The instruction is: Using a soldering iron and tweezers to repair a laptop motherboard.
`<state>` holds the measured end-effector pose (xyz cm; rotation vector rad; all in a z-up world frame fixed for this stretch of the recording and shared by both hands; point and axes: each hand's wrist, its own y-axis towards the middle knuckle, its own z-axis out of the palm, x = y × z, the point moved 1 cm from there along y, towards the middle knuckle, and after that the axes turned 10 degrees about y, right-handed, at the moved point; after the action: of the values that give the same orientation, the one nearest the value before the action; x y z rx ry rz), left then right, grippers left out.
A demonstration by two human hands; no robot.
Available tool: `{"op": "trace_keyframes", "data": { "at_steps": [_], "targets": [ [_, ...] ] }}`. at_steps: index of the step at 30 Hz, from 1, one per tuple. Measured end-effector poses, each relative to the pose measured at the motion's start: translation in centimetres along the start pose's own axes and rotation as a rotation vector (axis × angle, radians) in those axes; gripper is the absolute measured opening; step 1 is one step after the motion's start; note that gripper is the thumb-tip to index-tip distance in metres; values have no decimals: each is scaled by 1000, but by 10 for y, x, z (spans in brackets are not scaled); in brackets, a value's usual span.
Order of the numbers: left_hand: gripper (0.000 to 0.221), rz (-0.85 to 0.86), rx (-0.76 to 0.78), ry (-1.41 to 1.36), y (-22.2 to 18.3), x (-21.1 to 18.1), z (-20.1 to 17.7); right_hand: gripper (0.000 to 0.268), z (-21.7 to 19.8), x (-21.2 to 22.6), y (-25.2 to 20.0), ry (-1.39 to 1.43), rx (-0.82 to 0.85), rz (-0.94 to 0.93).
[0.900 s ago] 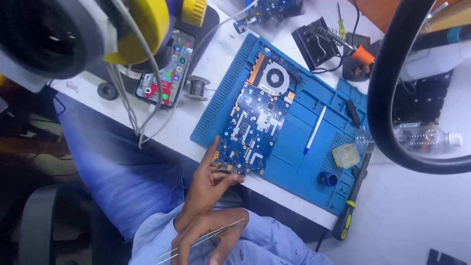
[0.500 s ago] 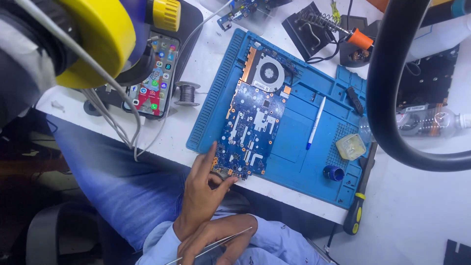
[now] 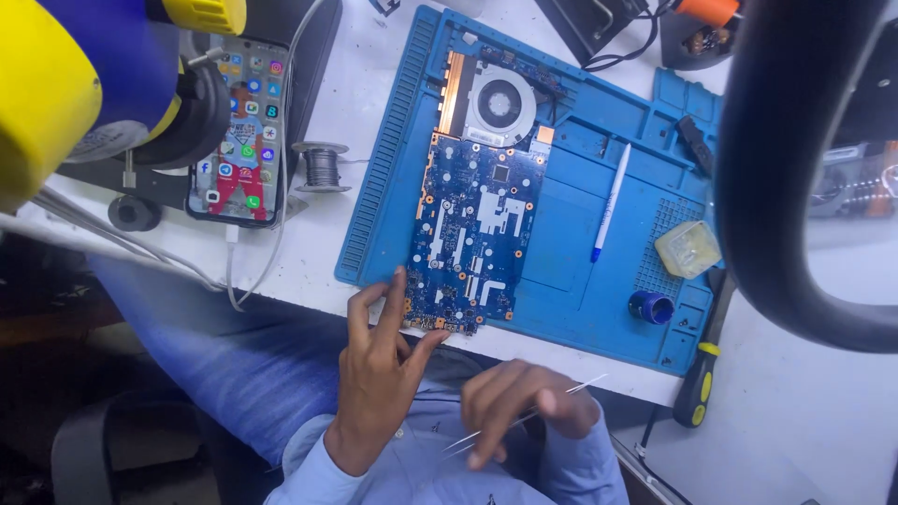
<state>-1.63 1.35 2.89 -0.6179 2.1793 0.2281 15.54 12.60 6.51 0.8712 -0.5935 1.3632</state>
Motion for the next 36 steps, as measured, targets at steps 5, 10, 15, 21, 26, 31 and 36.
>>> {"op": "trace_keyframes", "data": {
  "at_steps": [5,10,15,21,26,31,36],
  "targets": [
    [81,40,-27,26,-5,4,4,73,-14,-23,-37,21,-279,-296],
    [80,71,-68,55,-5,4,7,69,-29,-34,-48,30,-526,-486],
    [77,88,-77,42,-6,6,8,63,-38,-46,-56,-195,-831,-669],
    [74,74,-49,49,-6,8,8,66,-41,-50,-56,-189,-964,-629],
    [71,89,-78,31,-6,10,12,68,-42,-48,-51,-288,-977,-557],
    [68,87,-77,26,-6,9,12,71,-37,-43,-43,-433,-1001,-461],
    [68,106,-88,37,-7,9,12,74,-34,-43,-40,-577,-1040,-359]
  ]
}}
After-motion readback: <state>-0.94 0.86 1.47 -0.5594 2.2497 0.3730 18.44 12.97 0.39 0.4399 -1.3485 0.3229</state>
